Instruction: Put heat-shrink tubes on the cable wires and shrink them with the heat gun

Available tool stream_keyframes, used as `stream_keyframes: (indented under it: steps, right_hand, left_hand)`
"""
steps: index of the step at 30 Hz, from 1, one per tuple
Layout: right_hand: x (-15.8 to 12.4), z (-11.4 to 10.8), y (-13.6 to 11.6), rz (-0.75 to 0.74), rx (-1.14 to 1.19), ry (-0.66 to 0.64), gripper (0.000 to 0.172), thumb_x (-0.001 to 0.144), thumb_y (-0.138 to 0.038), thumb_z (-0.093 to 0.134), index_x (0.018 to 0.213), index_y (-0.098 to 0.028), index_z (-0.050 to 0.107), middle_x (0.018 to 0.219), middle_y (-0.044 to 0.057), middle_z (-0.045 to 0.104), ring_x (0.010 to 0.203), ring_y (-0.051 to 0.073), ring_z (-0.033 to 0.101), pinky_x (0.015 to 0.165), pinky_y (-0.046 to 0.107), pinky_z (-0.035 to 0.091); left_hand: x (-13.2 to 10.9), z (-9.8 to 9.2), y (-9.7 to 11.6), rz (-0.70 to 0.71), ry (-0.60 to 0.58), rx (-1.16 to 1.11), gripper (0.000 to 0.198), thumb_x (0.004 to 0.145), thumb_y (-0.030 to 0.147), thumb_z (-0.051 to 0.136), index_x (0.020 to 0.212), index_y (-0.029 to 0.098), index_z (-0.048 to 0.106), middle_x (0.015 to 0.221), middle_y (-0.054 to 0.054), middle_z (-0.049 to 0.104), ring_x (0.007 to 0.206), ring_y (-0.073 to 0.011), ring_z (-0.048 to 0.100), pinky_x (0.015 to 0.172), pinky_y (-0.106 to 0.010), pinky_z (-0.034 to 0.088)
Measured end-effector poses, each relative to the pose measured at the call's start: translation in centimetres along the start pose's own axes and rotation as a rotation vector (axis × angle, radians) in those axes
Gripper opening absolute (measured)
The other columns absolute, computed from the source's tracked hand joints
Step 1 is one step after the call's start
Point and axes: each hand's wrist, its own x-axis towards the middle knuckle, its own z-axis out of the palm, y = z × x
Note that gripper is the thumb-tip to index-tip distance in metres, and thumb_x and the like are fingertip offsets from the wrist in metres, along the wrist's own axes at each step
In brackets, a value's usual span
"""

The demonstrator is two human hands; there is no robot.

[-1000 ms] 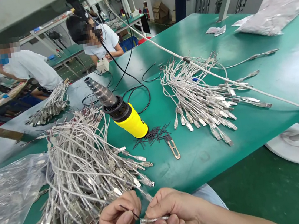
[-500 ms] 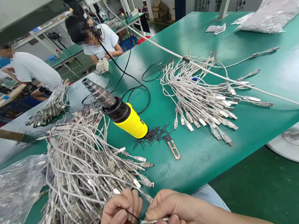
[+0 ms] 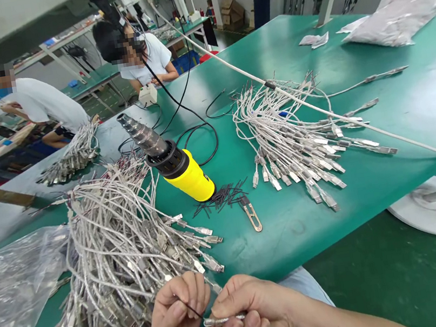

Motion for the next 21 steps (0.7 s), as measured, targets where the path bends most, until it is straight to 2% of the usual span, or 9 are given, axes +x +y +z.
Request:
stream_keyframes:
  steps: [9,21]
  right_hand:
    - [-0.01,0.22,-0.12,-0.013,0.005,0.004,0.019,0.074,-0.021,0.069,0.078,-0.002,0.066,0.048,-0.005,0.046,0.032,-0.001,0.023,0.021,0.008,0.018]
    - [0.03,-0.11,-0.4,-0.018,0.01,0.007,0.018,0.075,-0.02,0.069,0.078,-0.002,0.066,0.049,-0.005,0.046,0.032,-0.001,0.024,0.022,0.007,0.019]
  left_hand:
    - [0.4,-0.06,-0.07,-0.018,0.052,-0.046,0.012,0.073,0.024,0.07,0.066,0.017,0.064,0.056,0.003,0.048,0.055,-0.0101,0.042,0.053,-0.024,0.033]
    - [0.53,0.01,-0.05,-0.027,0.063,-0.036,0.013,0.072,0.023,0.071,0.065,0.017,0.062,0.055,0.003,0.047,0.054,-0.0104,0.04,0.053,-0.024,0.033]
